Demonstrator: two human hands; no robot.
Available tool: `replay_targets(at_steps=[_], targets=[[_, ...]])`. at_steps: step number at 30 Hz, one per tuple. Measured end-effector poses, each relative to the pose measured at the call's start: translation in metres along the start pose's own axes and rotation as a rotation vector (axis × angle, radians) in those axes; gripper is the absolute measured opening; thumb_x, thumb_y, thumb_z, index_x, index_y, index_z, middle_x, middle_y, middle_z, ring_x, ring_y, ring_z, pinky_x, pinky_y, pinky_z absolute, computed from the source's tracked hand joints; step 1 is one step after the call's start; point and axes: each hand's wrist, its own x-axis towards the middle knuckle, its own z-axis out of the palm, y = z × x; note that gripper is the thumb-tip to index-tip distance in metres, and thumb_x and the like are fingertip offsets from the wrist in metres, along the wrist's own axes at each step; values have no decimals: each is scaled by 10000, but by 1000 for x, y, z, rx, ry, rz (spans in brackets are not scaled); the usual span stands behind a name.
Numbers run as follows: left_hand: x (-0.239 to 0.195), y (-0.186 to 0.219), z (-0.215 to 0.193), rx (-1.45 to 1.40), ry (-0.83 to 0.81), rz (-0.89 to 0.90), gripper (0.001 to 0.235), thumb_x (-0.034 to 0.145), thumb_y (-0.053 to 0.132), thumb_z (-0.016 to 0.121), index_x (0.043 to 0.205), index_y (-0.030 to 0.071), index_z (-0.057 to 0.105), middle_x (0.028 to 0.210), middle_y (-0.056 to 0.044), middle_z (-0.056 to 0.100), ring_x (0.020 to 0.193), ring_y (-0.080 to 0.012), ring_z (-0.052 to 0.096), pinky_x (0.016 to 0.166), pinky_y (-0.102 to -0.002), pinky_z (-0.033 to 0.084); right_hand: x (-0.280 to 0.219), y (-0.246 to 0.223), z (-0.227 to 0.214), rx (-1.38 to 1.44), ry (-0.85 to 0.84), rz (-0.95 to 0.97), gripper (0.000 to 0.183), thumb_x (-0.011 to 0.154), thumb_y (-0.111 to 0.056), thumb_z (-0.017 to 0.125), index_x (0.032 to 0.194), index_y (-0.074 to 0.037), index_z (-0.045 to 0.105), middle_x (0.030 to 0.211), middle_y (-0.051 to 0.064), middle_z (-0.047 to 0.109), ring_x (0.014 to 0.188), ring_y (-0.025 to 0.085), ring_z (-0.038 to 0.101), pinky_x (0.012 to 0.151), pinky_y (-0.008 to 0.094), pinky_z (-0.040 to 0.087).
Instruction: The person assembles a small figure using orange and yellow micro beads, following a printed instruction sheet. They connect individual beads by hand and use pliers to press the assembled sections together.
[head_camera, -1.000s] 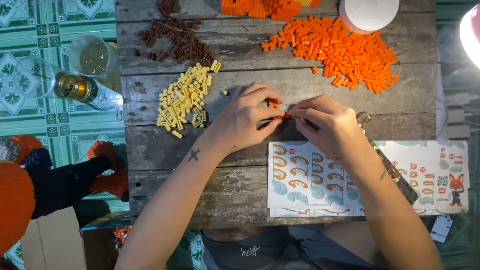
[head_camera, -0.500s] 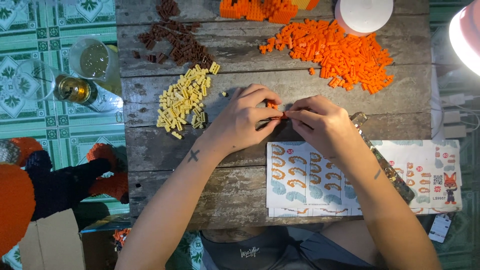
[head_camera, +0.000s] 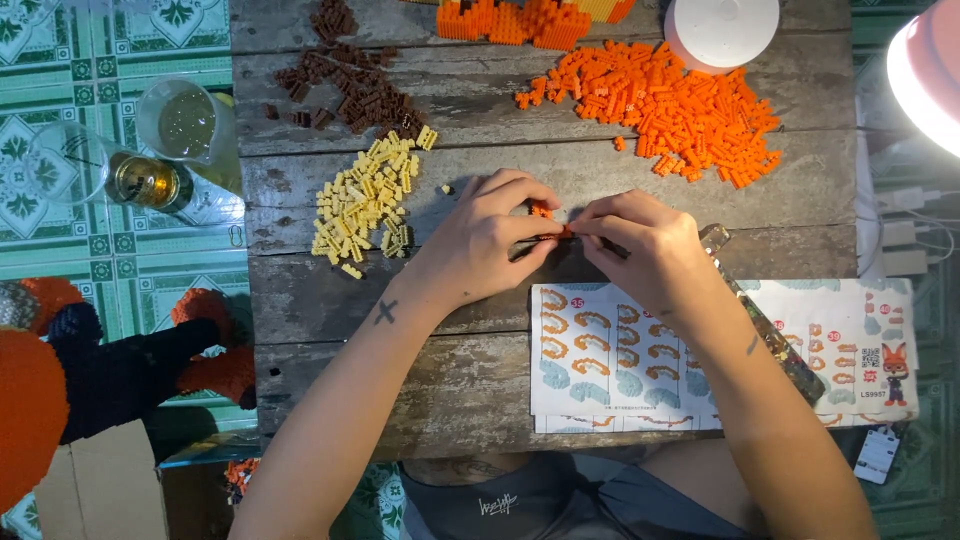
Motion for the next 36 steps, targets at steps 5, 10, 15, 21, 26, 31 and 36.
replay_targets(at_steps=[5,10,15,21,26,31,36], targets=[[0,0,0,9,-2,0,102,980,114,862,1076,105,894,1252,-91,771,1331,-320,657,1006,-532,521,4,-6,-2,-24,-1,-34,53,950,120,804,970,71,814,1049,210,804,955,382,790,817,441,661],[0,0,0,11,-3,-5,104,982,114,861,1080,100,895,1254,-97,772,1332,-324,657,1006,-543,525,1,-3,-1,-47,-3,-57,52,941,123,804,966,76,809,1054,216,798,953,385,788,810,441,661],[0,-1,0,16,-3,4,101,987,113,856,1080,100,892,1253,-94,772,1331,-318,658,980,-504,517,-1,-2,-1,-78,-37,-79,51,947,99,840,996,89,828,1088,238,794,1000,383,792,821,422,662],[-1,-2,2,-1,6,5,101,986,115,853,1077,84,887,1246,-108,771,1325,-333,664,966,-516,521,-2,-4,0,-158,-78,-96,97,940,86,838,1037,75,835,1123,240,791,1048,384,792,828,409,668],[-1,-6,7,-7,6,-8,136,980,124,855,1112,113,889,1248,-95,766,1321,-340,660,980,-558,527,16,-17,-24,-172,-206,-22,98,946,57,831,1038,65,860,1106,235,793,1027,361,799,825,385,675],[1,5,-1,-10,23,-7,159,947,96,881,1104,74,876,1203,-127,764,1289,-379,672,956,-582,543,46,5,-33,-325,-163,-4,100,1017,-2,839,1074,78,857,1080,221,767,977,401,800,743,466,662],[0,-1,4,35,54,30,232,871,105,858,1099,117,901,1191,-14,753,1196,-211,635,1114,-440,495,80,40,-8,-541,14,71,163,1048,-187,867,1150,-69,913,1085,129,692,686,323,657,619,431,568]])
